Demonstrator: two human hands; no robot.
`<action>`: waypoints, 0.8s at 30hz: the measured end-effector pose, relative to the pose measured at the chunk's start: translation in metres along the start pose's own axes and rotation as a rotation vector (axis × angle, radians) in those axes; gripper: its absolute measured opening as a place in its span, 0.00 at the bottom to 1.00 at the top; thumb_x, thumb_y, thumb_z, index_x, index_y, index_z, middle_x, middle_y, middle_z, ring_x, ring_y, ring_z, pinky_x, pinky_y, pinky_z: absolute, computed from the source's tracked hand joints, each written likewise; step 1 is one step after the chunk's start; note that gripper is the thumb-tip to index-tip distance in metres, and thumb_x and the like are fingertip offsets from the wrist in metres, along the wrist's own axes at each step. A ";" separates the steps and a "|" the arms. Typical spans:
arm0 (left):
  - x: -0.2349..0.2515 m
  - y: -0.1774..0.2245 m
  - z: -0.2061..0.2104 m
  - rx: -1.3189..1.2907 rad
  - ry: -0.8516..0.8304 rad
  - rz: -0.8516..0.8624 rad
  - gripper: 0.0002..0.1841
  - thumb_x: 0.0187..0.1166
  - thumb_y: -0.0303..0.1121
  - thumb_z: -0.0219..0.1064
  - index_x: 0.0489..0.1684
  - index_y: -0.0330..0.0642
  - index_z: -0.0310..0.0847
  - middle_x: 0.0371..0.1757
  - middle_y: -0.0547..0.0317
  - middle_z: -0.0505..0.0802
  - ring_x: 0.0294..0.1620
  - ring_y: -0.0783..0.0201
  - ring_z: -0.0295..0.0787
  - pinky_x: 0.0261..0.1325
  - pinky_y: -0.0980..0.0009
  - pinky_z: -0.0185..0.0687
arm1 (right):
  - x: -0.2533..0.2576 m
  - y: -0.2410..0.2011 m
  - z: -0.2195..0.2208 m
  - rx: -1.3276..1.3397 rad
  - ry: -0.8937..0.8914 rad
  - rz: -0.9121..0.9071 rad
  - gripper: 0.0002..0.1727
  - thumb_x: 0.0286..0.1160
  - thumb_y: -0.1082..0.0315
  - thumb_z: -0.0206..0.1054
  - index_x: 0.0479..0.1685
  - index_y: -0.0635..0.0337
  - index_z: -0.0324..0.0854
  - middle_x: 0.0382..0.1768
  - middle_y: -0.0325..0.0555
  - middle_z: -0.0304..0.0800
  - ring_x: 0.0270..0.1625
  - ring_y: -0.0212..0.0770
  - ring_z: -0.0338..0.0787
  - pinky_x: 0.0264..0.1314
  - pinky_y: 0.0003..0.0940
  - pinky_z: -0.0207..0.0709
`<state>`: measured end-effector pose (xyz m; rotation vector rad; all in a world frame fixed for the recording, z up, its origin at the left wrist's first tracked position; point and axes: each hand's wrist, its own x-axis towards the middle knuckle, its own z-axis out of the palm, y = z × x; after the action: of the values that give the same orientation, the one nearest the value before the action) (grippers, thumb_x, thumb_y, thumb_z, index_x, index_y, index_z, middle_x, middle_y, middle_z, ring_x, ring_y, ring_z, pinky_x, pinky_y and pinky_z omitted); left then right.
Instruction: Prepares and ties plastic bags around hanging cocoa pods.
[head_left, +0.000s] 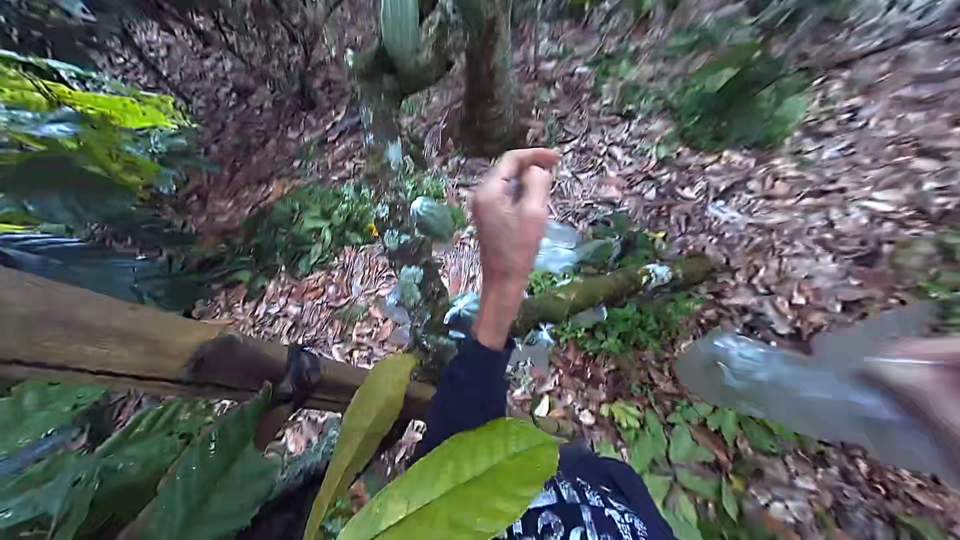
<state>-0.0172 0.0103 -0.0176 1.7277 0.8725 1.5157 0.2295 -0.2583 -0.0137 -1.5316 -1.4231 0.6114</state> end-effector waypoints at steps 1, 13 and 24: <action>-0.001 -0.017 -0.019 0.160 0.075 -0.083 0.11 0.84 0.29 0.61 0.52 0.41 0.90 0.45 0.59 0.96 0.39 0.69 0.91 0.43 0.66 0.88 | -0.007 0.053 0.035 -0.016 -0.059 0.060 0.12 0.85 0.59 0.66 0.48 0.59 0.88 0.36 0.33 0.92 0.35 0.24 0.88 0.39 0.25 0.86; -0.052 -0.144 -0.089 0.972 0.476 -0.406 0.38 0.78 0.64 0.64 0.78 0.42 0.76 0.70 0.43 0.84 0.70 0.51 0.81 0.71 0.59 0.75 | -0.194 0.284 0.200 0.130 0.193 1.001 0.15 0.85 0.61 0.64 0.43 0.67 0.85 0.27 0.45 0.86 0.27 0.36 0.83 0.36 0.39 0.82; -0.048 -0.163 -0.099 0.979 0.477 -0.391 0.41 0.79 0.64 0.64 0.80 0.38 0.75 0.72 0.43 0.84 0.73 0.54 0.79 0.76 0.65 0.70 | -0.106 0.268 0.145 -0.022 0.145 0.947 0.17 0.86 0.57 0.62 0.47 0.65 0.85 0.30 0.43 0.86 0.31 0.34 0.85 0.40 0.37 0.82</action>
<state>-0.1290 0.0659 -0.1690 1.6173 2.3369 1.3113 0.2168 -0.2908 -0.3343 -2.1929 -0.5230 0.9989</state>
